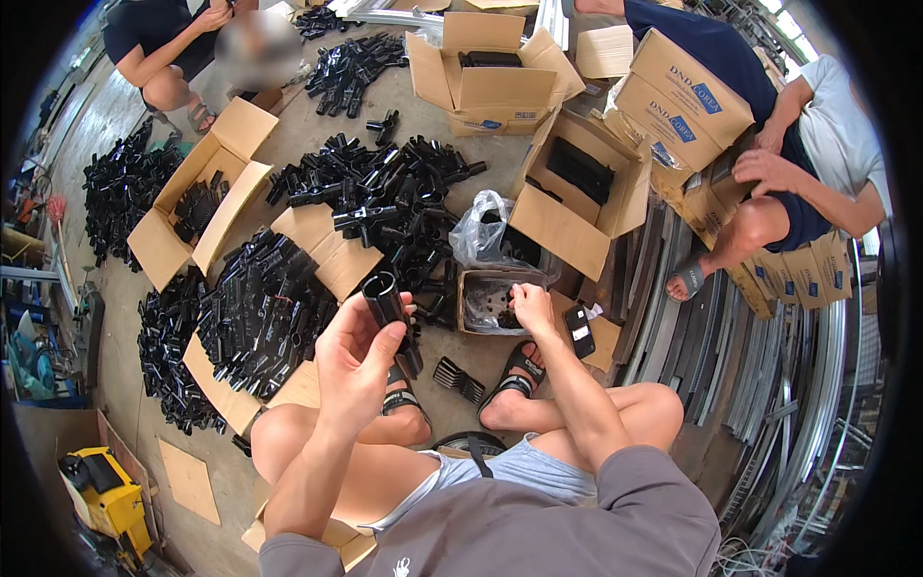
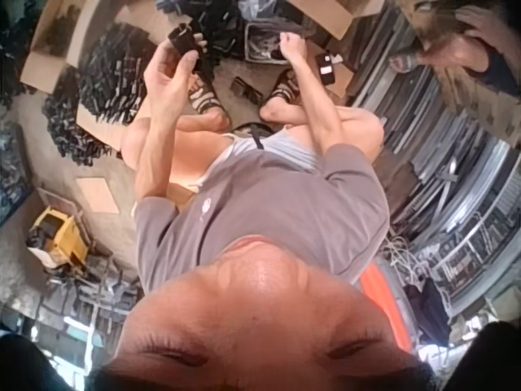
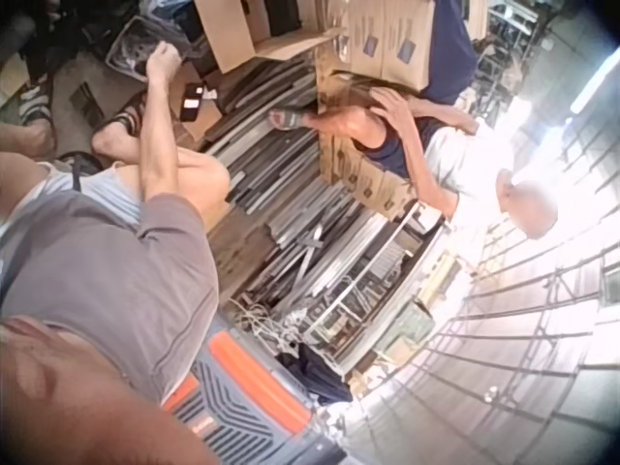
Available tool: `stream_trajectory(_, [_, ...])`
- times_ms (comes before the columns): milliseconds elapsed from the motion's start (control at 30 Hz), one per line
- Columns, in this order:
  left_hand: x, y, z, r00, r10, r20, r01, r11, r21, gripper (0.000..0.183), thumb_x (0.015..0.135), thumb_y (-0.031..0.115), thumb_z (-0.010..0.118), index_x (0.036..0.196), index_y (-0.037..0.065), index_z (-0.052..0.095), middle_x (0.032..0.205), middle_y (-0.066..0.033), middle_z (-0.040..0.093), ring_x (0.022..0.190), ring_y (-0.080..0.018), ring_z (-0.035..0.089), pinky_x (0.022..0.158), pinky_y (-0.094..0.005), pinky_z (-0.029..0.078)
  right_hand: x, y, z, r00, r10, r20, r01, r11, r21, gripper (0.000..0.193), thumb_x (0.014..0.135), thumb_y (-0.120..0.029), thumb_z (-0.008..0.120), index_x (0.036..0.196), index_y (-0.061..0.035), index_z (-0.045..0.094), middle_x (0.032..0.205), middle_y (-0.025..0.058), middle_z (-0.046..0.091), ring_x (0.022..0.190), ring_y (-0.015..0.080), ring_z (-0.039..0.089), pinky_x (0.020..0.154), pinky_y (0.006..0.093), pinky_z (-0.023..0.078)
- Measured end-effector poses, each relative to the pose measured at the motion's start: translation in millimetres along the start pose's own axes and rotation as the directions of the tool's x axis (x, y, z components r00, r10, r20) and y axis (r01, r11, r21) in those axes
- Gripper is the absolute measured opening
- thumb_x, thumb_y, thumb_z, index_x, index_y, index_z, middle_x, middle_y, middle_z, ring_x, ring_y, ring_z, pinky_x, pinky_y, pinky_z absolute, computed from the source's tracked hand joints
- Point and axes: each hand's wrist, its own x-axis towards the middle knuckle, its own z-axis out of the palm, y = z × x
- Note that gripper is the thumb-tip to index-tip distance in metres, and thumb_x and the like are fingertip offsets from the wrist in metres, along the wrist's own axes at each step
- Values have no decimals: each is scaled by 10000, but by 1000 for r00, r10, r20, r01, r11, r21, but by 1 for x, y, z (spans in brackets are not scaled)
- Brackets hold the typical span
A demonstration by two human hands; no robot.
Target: The person assembles small black components by hand while sitting on the floor, taking individual pieces from a plastic bag and attaching them to larger black metal structures before placing the assembled items into cardboard boxes.
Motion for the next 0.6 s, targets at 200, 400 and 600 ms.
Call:
stream_trajectory(200, [8,-3,14,992,-130,6,130,991,-44,332,995,11,661,1316,-22,586,1237,-85,701,1117,-131,662,971,-275,518,71,-22,21,921,-389,-26,337,829,-447,252,1008,-200,537,1127,-27,676,1113,204,690,1092,403,634,968,529,466])
stream_trajectory(400, [15,-10,18,974,-223,41,224,974,-19,356,964,-53,648,1312,-6,593,1222,-65,699,1113,-142,662,990,-313,531,146,22,101,963,-22,268,165,834,-527,500,862,-50,645,1362,-48,636,1407,230,616,1311,396,586,1073,479,501])
stream_trajectory(600, [22,-25,23,958,-251,137,250,968,28,361,973,-15,686,1324,-16,602,1234,-78,705,1131,-139,671,1007,-310,545,168,48,94,972,5,-234,-45,985,-167,490,1077,-356,430,1396,-18,584,1439,213,599,1349,376,535,1109,422,423])
